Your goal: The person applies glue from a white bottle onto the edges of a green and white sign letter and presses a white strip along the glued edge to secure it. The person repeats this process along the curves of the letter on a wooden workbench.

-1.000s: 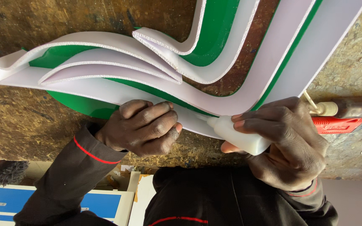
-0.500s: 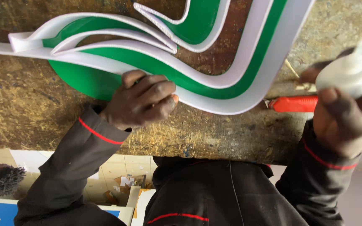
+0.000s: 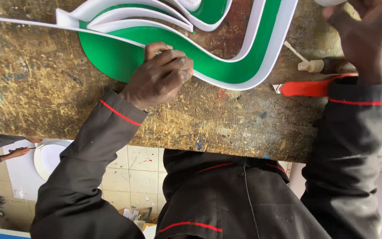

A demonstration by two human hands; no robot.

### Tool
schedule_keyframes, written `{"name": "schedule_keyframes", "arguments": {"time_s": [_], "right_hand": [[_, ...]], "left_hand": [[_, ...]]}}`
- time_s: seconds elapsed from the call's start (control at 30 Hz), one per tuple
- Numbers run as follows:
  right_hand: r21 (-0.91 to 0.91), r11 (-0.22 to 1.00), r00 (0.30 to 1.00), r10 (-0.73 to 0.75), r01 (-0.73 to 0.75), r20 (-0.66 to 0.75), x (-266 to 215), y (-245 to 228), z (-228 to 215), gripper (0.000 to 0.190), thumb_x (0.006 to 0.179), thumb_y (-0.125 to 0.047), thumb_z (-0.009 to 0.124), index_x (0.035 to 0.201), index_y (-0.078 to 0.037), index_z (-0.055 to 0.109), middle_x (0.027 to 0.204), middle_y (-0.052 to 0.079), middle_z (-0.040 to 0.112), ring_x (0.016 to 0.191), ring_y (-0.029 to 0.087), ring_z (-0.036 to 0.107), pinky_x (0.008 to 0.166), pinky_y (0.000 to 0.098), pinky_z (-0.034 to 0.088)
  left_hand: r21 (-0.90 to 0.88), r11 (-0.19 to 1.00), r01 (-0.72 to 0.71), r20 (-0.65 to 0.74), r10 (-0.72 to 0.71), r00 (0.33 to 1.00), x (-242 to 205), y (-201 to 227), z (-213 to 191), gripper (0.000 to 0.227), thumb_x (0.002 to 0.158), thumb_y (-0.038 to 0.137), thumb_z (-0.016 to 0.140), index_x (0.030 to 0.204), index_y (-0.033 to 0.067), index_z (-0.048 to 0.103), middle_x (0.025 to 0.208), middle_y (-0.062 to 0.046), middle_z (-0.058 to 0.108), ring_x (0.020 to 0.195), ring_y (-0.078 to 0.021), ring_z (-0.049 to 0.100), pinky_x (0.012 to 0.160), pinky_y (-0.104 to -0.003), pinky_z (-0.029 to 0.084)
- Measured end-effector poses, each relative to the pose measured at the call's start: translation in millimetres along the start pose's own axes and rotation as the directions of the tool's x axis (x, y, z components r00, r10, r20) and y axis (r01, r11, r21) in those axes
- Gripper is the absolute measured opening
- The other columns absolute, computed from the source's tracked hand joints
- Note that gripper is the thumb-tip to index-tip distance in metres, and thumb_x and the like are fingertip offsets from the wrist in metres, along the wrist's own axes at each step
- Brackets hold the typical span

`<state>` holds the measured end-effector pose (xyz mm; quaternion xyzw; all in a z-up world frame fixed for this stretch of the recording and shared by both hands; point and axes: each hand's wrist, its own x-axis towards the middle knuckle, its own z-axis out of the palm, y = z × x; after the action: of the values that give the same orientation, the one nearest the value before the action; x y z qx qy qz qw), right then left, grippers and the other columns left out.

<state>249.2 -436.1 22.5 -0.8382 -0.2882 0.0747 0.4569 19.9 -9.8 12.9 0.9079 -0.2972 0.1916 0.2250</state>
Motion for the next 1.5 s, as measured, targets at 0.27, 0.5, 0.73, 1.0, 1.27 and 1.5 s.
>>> {"name": "schedule_keyframes", "arguments": {"time_s": [0.27,0.5,0.73,1.0,1.27,1.5], "right_hand": [[-0.138,0.983,0.915,-0.163,0.119,-0.369,-48,-137,62,0.016,0.11,0.026,0.062,0.116,0.012,0.064,0.121,0.032,0.071,0.117,0.047,0.076,0.098,0.0503,0.061],[-0.07,0.938,0.921,-0.315,0.339,0.227,-27,-179,111,0.008,0.116,0.002,0.074,0.121,0.002,0.08,0.11,0.017,0.08,0.097,0.038,0.065,0.081,0.0496,0.053],[-0.263,0.93,0.951,-0.194,0.257,0.242,-27,-185,123,0.011,0.116,-0.001,0.071,0.109,-0.01,0.072,0.096,0.008,0.066,0.089,0.037,0.061,0.067,0.051,0.045],[-0.298,0.892,0.937,-0.297,0.341,0.184,-39,-178,134,0.014,0.111,0.006,0.071,0.117,-0.005,0.076,0.098,0.011,0.065,0.091,0.037,0.058,0.075,0.0496,0.044],[-0.358,0.848,0.917,-0.392,0.391,0.074,-43,-173,156,0.015,0.117,-0.002,0.076,0.106,-0.005,0.066,0.095,0.011,0.069,0.082,0.034,0.056,0.075,0.047,0.04],[-0.32,0.872,0.925,-0.377,0.37,0.042,-42,-173,158,0.029,0.115,0.009,0.078,0.097,-0.002,0.058,0.086,0.013,0.061,0.077,0.035,0.051,0.073,0.0481,0.04]], "left_hand": [[-0.013,1.0,0.018,-0.03,-0.019,0.999,15,10,11,0.031,0.111,-0.007,0.084,0.118,0.0123,0.06,0.117,-0.002,0.077,0.109,-0.0283,0.075,0.109,-0.049,0.039],[-0.034,0.999,0.042,-0.014,-0.043,0.999,17,14,19,0.021,0.118,-0.006,0.071,0.12,0.0107,0.059,0.121,-0.009,0.076,0.113,-0.0338,0.072,0.106,-0.054,0.039],[-0.012,0.999,-0.048,0.016,0.048,0.999,32,9,-14,0.022,0.114,-0.014,0.074,0.123,0.0041,0.065,0.129,-0.018,0.074,0.114,-0.0383,0.072,0.112,-0.053,0.047],[0.255,0.967,-0.006,-0.14,0.043,0.989,35,6,-22,0.016,0.113,-0.006,0.067,0.11,0.0081,0.073,0.106,-0.008,0.077,0.087,-0.0267,0.068,0.078,-0.042,0.05],[0.233,0.972,0.032,-0.105,-0.007,0.994,24,4,-11,0.016,0.116,-0.005,0.065,0.109,0.0092,0.068,0.108,-0.006,0.077,0.086,-0.0259,0.055,0.078,-0.044,0.043],[0.242,0.968,0.063,-0.061,-0.049,0.997,31,9,-19,0.025,0.11,-0.012,0.061,0.1,0.0106,0.059,0.092,-0.004,0.066,0.08,-0.0244,0.048,0.078,-0.041,0.041]]}}
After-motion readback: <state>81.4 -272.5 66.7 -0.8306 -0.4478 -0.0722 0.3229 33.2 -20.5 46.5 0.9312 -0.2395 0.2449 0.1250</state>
